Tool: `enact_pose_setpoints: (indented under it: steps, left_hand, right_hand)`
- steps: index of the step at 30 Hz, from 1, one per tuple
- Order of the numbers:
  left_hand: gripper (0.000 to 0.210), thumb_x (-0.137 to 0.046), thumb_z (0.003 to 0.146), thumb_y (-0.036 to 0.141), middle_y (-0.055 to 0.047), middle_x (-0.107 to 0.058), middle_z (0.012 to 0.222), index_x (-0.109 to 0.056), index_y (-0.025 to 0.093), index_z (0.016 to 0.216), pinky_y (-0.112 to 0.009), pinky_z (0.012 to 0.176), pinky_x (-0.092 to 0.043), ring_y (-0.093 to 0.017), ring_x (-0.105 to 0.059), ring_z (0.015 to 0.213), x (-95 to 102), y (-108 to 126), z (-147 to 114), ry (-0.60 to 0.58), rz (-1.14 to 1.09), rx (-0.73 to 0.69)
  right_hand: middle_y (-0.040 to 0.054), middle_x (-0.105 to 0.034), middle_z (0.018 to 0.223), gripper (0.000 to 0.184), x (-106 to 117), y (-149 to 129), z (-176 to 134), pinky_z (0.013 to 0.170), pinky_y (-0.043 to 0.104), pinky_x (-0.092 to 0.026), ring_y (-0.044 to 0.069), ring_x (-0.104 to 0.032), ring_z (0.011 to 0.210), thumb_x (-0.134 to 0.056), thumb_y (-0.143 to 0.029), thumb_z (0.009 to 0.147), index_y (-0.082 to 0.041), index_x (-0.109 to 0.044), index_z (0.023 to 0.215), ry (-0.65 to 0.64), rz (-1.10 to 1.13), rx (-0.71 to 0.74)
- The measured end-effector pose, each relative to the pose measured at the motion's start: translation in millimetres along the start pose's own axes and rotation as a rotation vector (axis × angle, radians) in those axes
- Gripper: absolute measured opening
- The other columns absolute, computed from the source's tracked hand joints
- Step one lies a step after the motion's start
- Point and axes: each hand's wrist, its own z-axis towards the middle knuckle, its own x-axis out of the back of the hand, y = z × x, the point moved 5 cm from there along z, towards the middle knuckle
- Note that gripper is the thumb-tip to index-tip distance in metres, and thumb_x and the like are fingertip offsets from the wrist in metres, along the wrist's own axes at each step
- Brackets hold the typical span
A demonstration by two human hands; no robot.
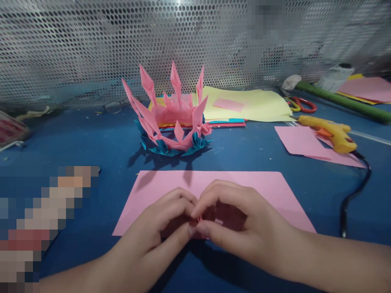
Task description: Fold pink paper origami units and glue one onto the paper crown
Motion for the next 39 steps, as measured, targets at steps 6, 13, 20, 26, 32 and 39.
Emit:
enact_pose_setpoints:
  steps: [6, 13, 20, 26, 32, 39]
  left_hand:
    - [0.014, -0.054, 0.094, 0.018, 0.001, -0.064, 0.088, -0.066, 0.024, 0.090, -0.021, 0.075, -0.051, -0.015, -0.062, 0.083, 1.3, 2.5, -0.3, 0.018, 0.009, -0.004]
    - [0.015, -0.055, 0.094, 0.016, 0.001, -0.063, 0.090, -0.064, 0.024, 0.084, -0.021, 0.076, -0.052, -0.015, -0.062, 0.084, 0.3, 2.2, 0.3, 0.010, -0.109, -0.021]
    - [0.015, -0.056, 0.093, 0.015, 0.002, -0.062, 0.090, -0.065, 0.026, 0.086, -0.018, 0.074, -0.052, -0.014, -0.062, 0.083, -0.2, 2.0, 0.1, 0.008, -0.079, -0.013]
    - [0.013, -0.061, 0.094, 0.018, 0.003, -0.063, 0.092, -0.064, 0.025, 0.084, -0.018, 0.075, -0.052, -0.014, -0.063, 0.084, -1.0, -0.5, -1.8, 0.012, -0.110, 0.011]
    - [0.016, -0.058, 0.093, 0.014, 0.002, -0.064, 0.094, -0.067, 0.024, 0.084, -0.020, 0.079, -0.053, -0.015, -0.065, 0.088, -0.4, -0.6, 0.5, 0.008, -0.179, 0.016]
    - [0.018, -0.062, 0.088, 0.010, 0.002, -0.067, 0.092, -0.071, 0.024, 0.082, -0.018, 0.078, -0.053, -0.014, -0.066, 0.087, 1.5, 0.5, -3.0, 0.041, -0.152, 0.012]
  right_hand:
    - [0.0047, -0.070, 0.090, 0.008, 0.8, -0.8, 0.4, 0.074, 0.025, -0.054, 0.015, -0.066, 0.080, -0.068, -0.011, 0.089, -0.015, -0.072, 0.094, -0.055, -0.012, 0.005]
    - [0.0022, -0.068, 0.086, 0.015, -0.2, -4.2, -1.2, 0.076, 0.022, -0.054, 0.013, -0.066, 0.080, -0.065, -0.004, 0.089, -0.017, -0.072, 0.089, -0.077, -0.008, 0.052]
    - [0.0035, -0.068, 0.087, 0.013, 0.4, -2.6, 0.3, 0.074, 0.024, -0.055, 0.014, -0.066, 0.079, -0.064, -0.006, 0.089, -0.015, -0.073, 0.090, -0.075, -0.002, 0.011]
    - [0.0052, -0.067, 0.087, 0.015, -0.1, -6.6, -1.4, 0.074, 0.025, -0.055, 0.015, -0.066, 0.080, -0.059, -0.006, 0.090, -0.013, -0.072, 0.092, -0.083, -0.052, 0.053]
    - [0.0063, -0.065, 0.087, 0.024, -1.1, -8.0, -3.5, 0.073, 0.026, -0.056, 0.015, -0.065, 0.077, -0.052, 0.000, 0.089, -0.010, -0.072, 0.097, -0.111, -0.039, 0.075]
    - [0.0065, -0.064, 0.086, 0.020, -3.7, -6.8, -2.8, 0.070, 0.028, -0.054, 0.016, -0.064, 0.075, -0.057, -0.002, 0.086, -0.009, -0.074, 0.093, -0.101, -0.029, 0.062]
